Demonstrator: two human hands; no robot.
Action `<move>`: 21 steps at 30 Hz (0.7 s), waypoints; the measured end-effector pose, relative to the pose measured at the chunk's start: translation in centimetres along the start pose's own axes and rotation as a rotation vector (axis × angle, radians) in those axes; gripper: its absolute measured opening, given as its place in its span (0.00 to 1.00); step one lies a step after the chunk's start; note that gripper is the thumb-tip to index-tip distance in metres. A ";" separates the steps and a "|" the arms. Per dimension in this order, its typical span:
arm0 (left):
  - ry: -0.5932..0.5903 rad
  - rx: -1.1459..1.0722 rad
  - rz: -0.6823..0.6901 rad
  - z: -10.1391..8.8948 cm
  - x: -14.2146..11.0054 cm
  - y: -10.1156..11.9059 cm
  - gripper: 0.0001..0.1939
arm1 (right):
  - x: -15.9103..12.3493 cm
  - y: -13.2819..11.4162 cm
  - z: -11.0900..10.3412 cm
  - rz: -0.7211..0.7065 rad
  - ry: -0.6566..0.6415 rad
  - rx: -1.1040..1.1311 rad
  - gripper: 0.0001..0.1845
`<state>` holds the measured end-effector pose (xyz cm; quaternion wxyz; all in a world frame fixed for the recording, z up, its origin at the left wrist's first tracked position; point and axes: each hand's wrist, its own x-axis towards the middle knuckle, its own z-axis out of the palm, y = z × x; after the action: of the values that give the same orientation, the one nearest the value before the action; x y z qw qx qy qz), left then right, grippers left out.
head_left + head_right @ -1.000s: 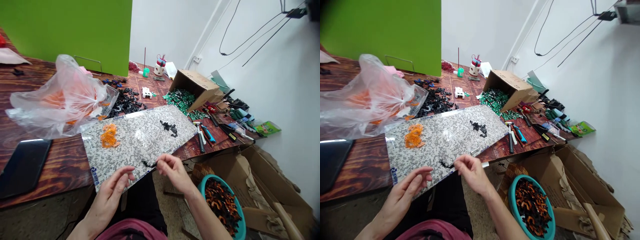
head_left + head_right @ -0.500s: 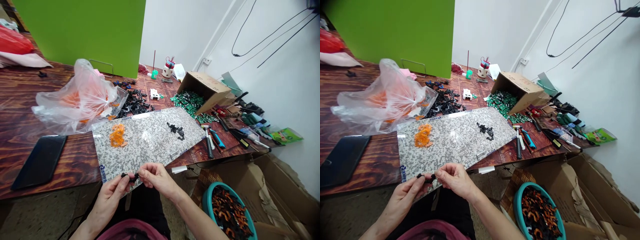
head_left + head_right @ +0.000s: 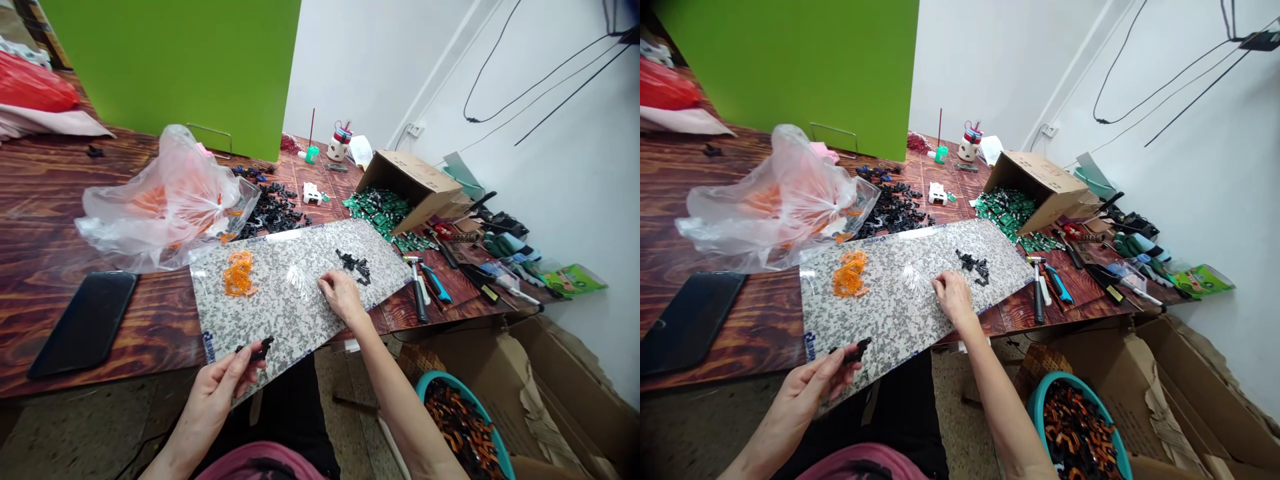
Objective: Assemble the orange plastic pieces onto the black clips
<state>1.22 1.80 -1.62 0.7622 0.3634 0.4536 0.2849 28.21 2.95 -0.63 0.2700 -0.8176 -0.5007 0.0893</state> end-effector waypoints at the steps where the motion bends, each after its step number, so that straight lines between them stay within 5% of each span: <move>1: -0.006 0.009 0.014 -0.1 0.0 -0.1 0.24 | -0.2 0.0 0.2 0.004 0.000 -0.010 0.06; 12: -0.023 0.105 0.120 -0.1 0.2 0.0 0.22 | -1.9 -1.2 -0.5 -0.040 0.048 0.148 0.11; 21: -0.011 0.323 0.313 0.9 0.1 0.8 0.19 | -11.1 -8.7 -0.5 -0.309 -0.154 0.483 0.05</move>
<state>2.01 2.08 -0.77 0.6431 0.5484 0.4270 0.3214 16.35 -3.79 3.01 0.4285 -0.6345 -0.6025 0.2256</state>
